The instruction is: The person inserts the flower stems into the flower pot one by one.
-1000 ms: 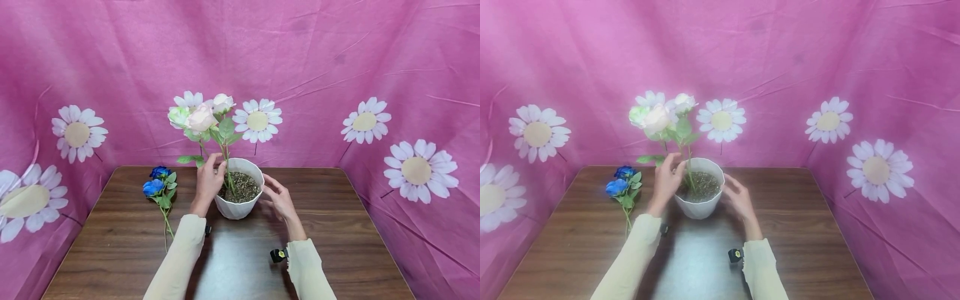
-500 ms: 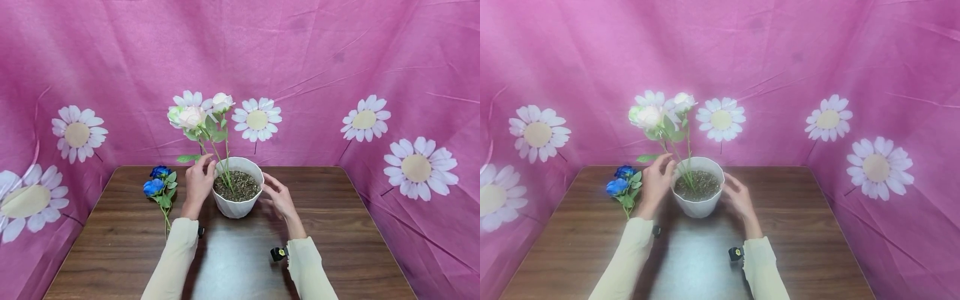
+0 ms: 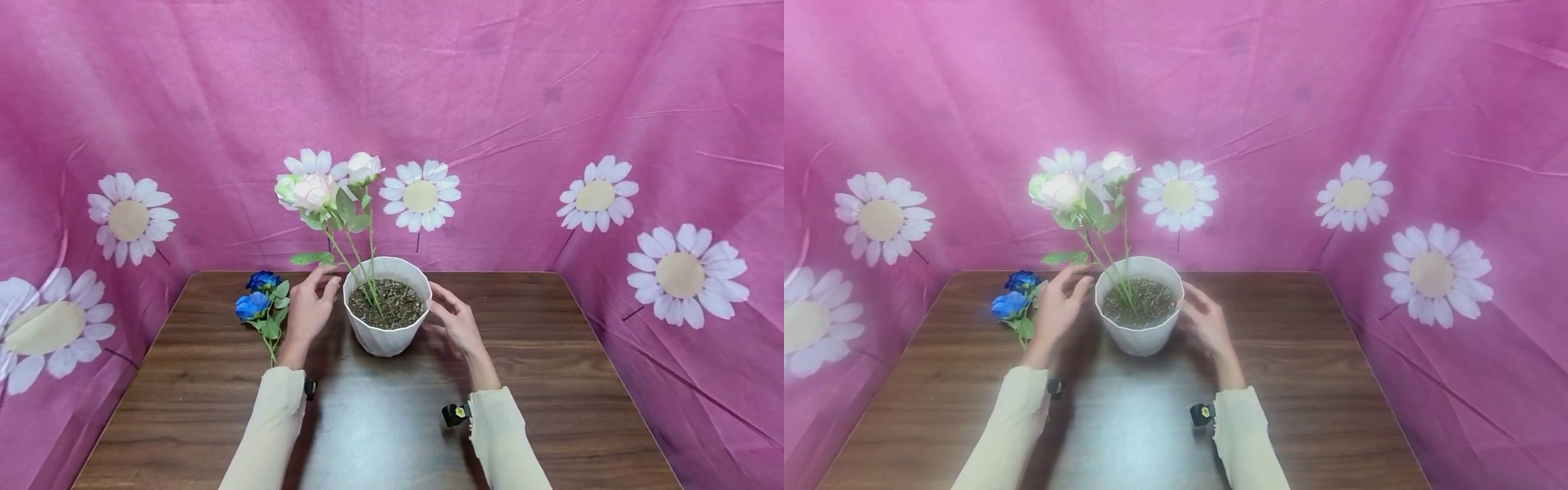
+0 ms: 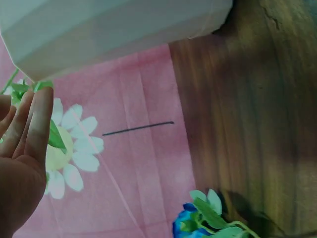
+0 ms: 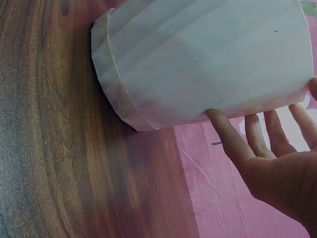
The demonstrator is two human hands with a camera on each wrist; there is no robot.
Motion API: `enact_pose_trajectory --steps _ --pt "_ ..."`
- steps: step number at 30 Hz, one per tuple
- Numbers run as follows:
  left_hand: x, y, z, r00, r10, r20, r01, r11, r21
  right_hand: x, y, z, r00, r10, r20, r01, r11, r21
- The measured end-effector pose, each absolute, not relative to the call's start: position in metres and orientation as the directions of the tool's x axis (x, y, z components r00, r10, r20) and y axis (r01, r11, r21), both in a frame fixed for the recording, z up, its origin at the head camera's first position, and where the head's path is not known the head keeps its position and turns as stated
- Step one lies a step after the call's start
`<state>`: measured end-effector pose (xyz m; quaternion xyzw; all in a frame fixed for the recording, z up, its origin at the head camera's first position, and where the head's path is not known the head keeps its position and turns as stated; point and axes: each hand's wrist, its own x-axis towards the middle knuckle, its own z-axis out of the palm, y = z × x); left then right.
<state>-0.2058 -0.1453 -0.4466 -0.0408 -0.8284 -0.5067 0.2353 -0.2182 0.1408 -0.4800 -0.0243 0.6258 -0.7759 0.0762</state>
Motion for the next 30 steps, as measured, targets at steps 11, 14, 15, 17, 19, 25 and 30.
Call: enact_pose_trajectory --steps 11,14,15,17,19,25,30 --pt "-0.191 -0.179 -0.468 -0.929 -0.179 0.323 0.207 0.471 0.858 -0.22 0.142 -0.481 -0.988 -0.146 -0.057 0.087 -0.21 -0.974" --pt "-0.186 -0.192 -0.474 -0.92 -0.224 0.321 0.186 0.473 0.861 -0.22 0.143 -0.48 -0.988 -0.141 -0.057 0.086 -0.209 -0.974" --pt "-0.184 -0.195 -0.475 -0.916 -0.239 0.322 0.179 0.474 0.862 -0.22 0.143 -0.48 -0.989 -0.14 -0.057 0.085 -0.209 -0.974" --pt "-0.18 -0.202 -0.478 -0.908 -0.272 0.318 0.167 0.46 0.872 -0.221 0.144 -0.48 -0.989 -0.141 -0.053 0.082 -0.208 -0.975" --pt "-0.175 -0.207 -0.48 -0.906 -0.3 0.3 0.159 0.414 0.896 -0.221 0.143 -0.48 -0.989 -0.142 -0.047 0.076 -0.207 -0.975" --pt "-0.164 -0.22 -0.49 -0.904 -0.374 0.208 0.088 0.313 0.946 -0.222 0.144 -0.483 -0.987 -0.152 -0.059 0.089 -0.202 -0.975" --pt "-0.152 -0.231 -0.503 -0.878 -0.443 0.182 0.062 0.272 0.96 -0.221 0.142 -0.483 -0.986 -0.15 -0.067 0.097 -0.202 -0.975"
